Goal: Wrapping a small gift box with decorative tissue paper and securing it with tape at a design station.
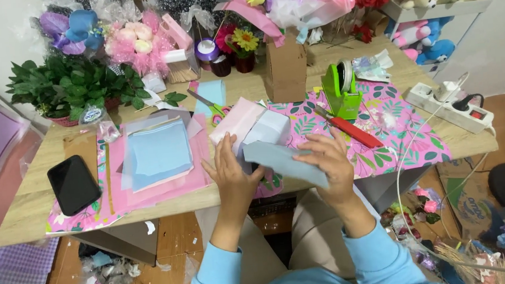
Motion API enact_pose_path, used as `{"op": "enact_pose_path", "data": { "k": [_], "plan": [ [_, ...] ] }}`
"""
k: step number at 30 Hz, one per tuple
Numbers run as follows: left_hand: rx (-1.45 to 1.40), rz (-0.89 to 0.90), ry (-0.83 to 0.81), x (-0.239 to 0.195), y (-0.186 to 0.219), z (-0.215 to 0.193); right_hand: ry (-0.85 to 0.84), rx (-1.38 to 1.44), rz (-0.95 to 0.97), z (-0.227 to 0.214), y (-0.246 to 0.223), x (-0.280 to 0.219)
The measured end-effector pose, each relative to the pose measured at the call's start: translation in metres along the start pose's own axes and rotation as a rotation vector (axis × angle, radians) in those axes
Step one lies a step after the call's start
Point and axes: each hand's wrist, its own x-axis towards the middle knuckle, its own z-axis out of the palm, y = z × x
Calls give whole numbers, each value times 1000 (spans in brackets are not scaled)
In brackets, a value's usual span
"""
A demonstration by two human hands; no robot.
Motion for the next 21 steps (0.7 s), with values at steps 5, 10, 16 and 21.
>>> {"op": "enact_pose_path", "data": {
  "k": [5, 10, 16, 21],
  "plan": [
    [1, -21, -34, 0, -3, -1, 66, -82, -67, 9, 14, -42],
    [32, -20, -104, 0, -12, 4, 111, -83, -89, 6, 1, -47],
    [-61, -31, -238, 7, -3, -6, 3, -62, -75, -8, 9, 2],
    [-86, -26, -213, 5, -17, 6, -166, -121, 21, 1, 42, 81]
  ]
}}
